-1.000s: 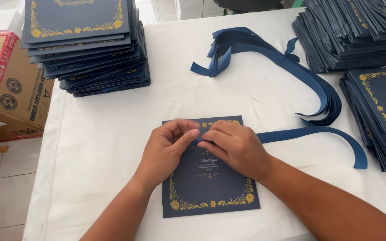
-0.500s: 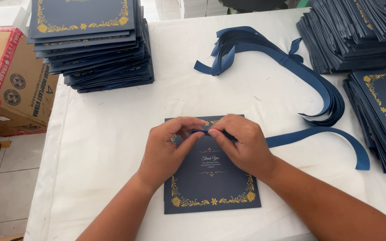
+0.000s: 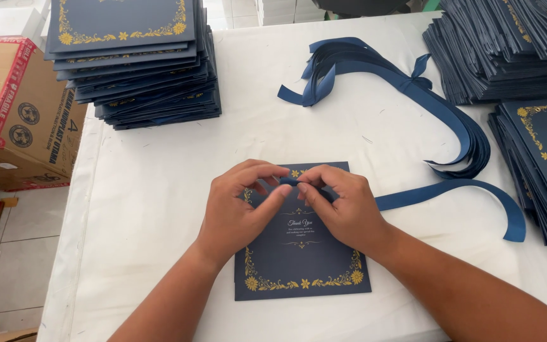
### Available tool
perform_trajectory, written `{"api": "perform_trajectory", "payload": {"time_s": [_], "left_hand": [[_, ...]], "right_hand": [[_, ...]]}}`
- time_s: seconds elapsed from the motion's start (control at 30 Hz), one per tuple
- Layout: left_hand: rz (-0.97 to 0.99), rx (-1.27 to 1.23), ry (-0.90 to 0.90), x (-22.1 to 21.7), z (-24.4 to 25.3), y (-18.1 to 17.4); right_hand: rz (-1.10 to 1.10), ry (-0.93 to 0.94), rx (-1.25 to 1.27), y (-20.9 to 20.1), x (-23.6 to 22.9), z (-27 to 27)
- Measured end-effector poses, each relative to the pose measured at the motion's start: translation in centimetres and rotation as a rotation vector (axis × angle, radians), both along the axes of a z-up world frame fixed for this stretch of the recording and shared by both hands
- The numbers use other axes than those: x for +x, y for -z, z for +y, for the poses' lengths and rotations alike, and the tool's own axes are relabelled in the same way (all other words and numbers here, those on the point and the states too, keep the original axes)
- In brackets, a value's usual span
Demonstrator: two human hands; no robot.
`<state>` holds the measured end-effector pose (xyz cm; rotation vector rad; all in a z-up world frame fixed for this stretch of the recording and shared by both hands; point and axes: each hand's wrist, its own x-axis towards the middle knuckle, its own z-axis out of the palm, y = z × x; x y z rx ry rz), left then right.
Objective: Assembling gift bags by threading ribbons through pre-punched holes and tying them to form handles.
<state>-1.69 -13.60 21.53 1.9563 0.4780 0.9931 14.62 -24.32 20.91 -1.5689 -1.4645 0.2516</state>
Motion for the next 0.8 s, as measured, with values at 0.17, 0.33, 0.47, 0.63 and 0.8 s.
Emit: {"api": "perform_trajectory", "payload": {"time_s": [0.17, 0.33, 0.47, 0.63, 0.8], "left_hand": [[0.079, 0.019, -0.01, 0.2, -0.2, 0.5], [0.11, 0.089, -0.007, 0.3, -0.4, 0.6], [0.102, 0.067, 0.003, 0.2, -0.6, 0.0], [0.086, 0.048, -0.015, 0.3, -0.4, -0.1], [0.09, -0.006, 0.004, 0.3, -0.8, -0.4]], "right_hand": [[-0.003, -0.008, -0.021, 0.0, 0.1, -0.1], [-0.023, -0.034, -0.013, -0.5, -0.4, -0.3], [-0.006, -0.027, -0.031, -0.2, -0.2, -0.2], [0.024, -0.029, -0.056, 0.1, 0.1, -0.2], [0.131, -0.037, -0.069, 0.2, 0.0, -0.2]]}}
